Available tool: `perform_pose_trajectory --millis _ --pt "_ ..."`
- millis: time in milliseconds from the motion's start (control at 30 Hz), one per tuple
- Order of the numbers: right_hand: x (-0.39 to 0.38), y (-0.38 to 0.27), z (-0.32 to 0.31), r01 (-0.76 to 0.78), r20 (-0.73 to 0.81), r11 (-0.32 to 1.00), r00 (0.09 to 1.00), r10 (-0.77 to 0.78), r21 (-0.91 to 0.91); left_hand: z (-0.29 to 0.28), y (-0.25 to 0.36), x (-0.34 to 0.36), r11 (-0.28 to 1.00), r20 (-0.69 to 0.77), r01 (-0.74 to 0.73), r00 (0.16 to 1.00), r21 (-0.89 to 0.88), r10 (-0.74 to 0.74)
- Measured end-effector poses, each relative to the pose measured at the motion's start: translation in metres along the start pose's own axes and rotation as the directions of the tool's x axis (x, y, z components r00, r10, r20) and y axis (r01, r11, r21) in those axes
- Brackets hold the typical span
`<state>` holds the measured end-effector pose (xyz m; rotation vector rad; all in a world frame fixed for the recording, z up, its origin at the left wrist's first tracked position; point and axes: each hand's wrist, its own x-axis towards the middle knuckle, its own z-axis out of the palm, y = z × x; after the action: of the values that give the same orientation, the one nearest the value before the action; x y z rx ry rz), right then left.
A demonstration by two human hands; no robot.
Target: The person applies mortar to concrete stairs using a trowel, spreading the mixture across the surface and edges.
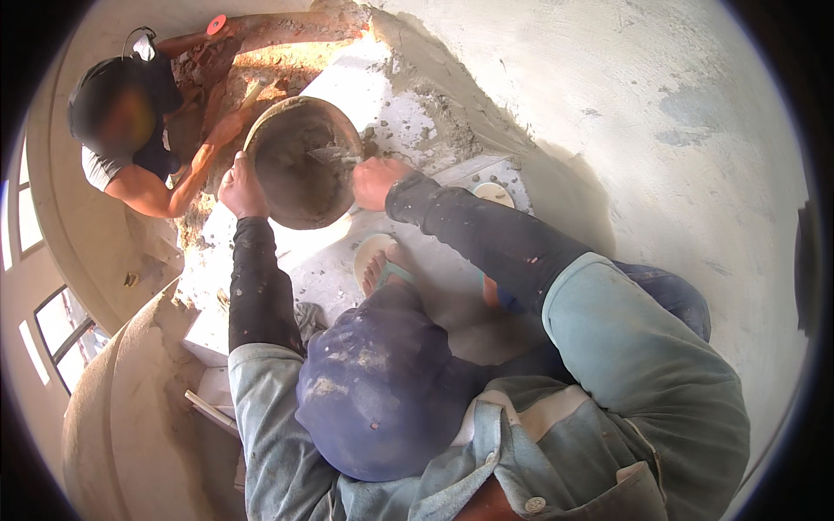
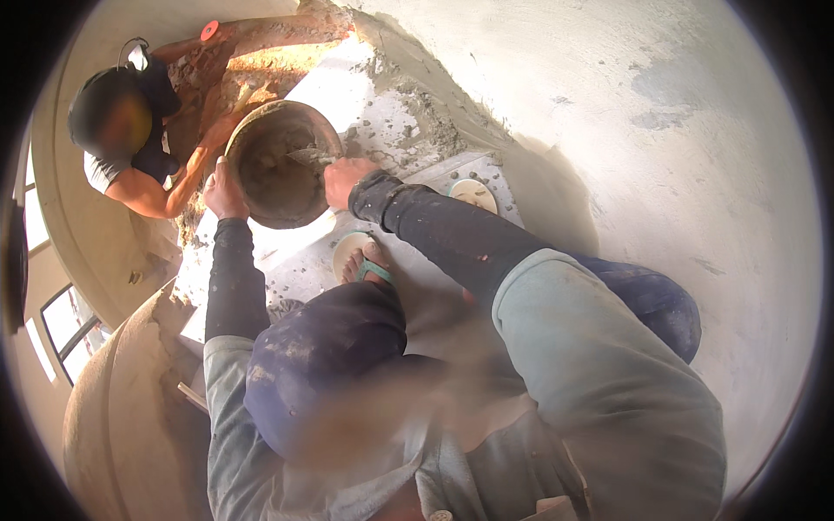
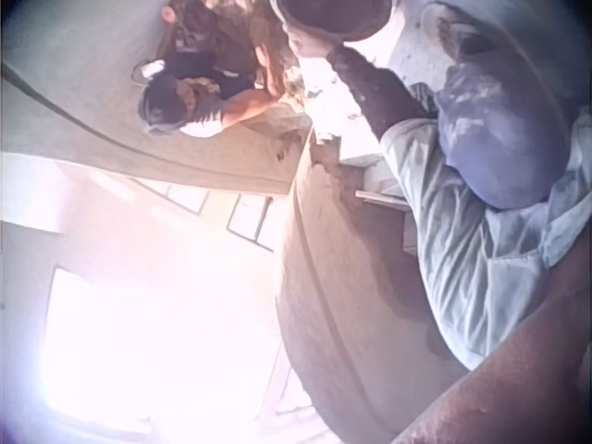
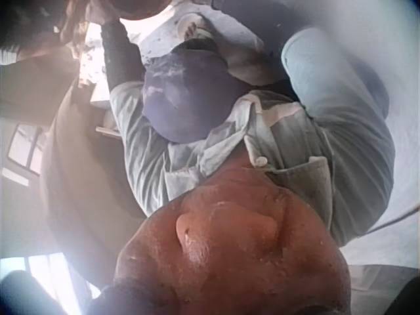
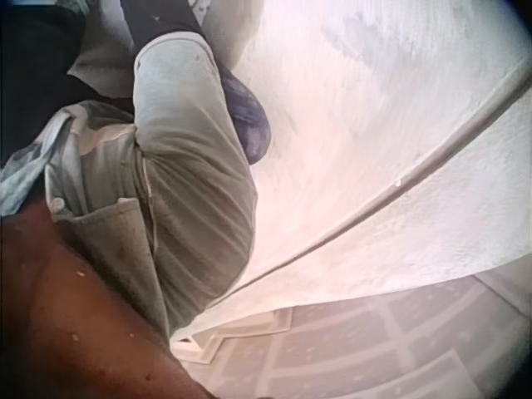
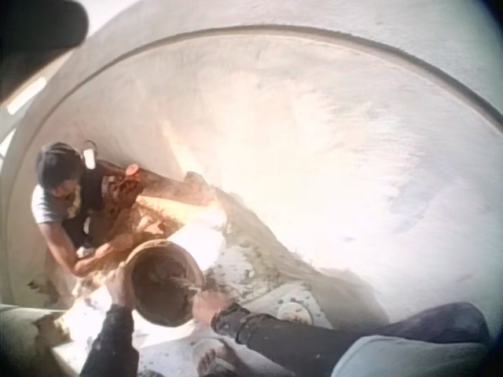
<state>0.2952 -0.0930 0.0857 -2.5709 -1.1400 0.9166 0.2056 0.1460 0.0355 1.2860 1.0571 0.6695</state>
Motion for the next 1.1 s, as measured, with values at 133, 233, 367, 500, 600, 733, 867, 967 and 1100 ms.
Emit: perform_pose_trajectory --millis 133,233,367,500,600,733,867,967,1100 --pt "0.010 -0.042 -0.003 0.144 0.268 0.983 0.948 -0.170 0.113 -0.021 -0.011 0.006 0.997 -0.036 0.052 0.998 -0.048 -0.054" --pt "0.013 -0.043 -0.010 -0.025 0.506 0.940 0.848 -0.160 0.339 -0.039 -0.030 0.016 0.998 0.001 0.039 0.999 0.056 -0.039" --pt "-0.013 -0.017 -0.020 -0.318 0.427 0.653 0.904 -0.008 0.687 -0.047 -0.024 0.011 0.997 -0.089 0.060 0.994 -0.052 -0.065" --pt "-0.048 -0.014 -0.034 -0.106 0.199 0.769 0.980 -0.028 0.630 -0.097 -0.050 0.020 0.981 -0.172 0.178 0.967 -0.083 -0.190" --pt "-0.083 -0.009 -0.044 -0.232 0.313 0.755 0.949 0.037 0.613 -0.106 -0.062 0.002 0.950 -0.375 0.237 0.878 -0.203 -0.299" --pt "-0.145 -0.006 -0.072 -0.580 0.617 0.442 0.783 0.073 0.684 -0.143 -0.075 -0.013 0.952 -0.221 0.239 0.935 -0.189 -0.279" --pt "-0.189 0.058 -0.086 -0.679 0.667 0.109 0.734 0.129 0.726 -0.172 -0.063 -0.046 0.939 -0.243 0.161 0.966 0.303 -0.087" --pt "-0.208 0.103 -0.099 -0.669 0.491 0.149 0.661 0.568 0.728 -0.163 0.006 -0.147 0.601 -0.022 -0.105 0.980 0.792 0.200" --pt "-0.220 0.029 -0.143 -0.436 0.103 0.468 0.807 0.581 0.769 -0.221 0.034 -0.257 0.683 0.148 -0.189 0.982 0.706 0.118"
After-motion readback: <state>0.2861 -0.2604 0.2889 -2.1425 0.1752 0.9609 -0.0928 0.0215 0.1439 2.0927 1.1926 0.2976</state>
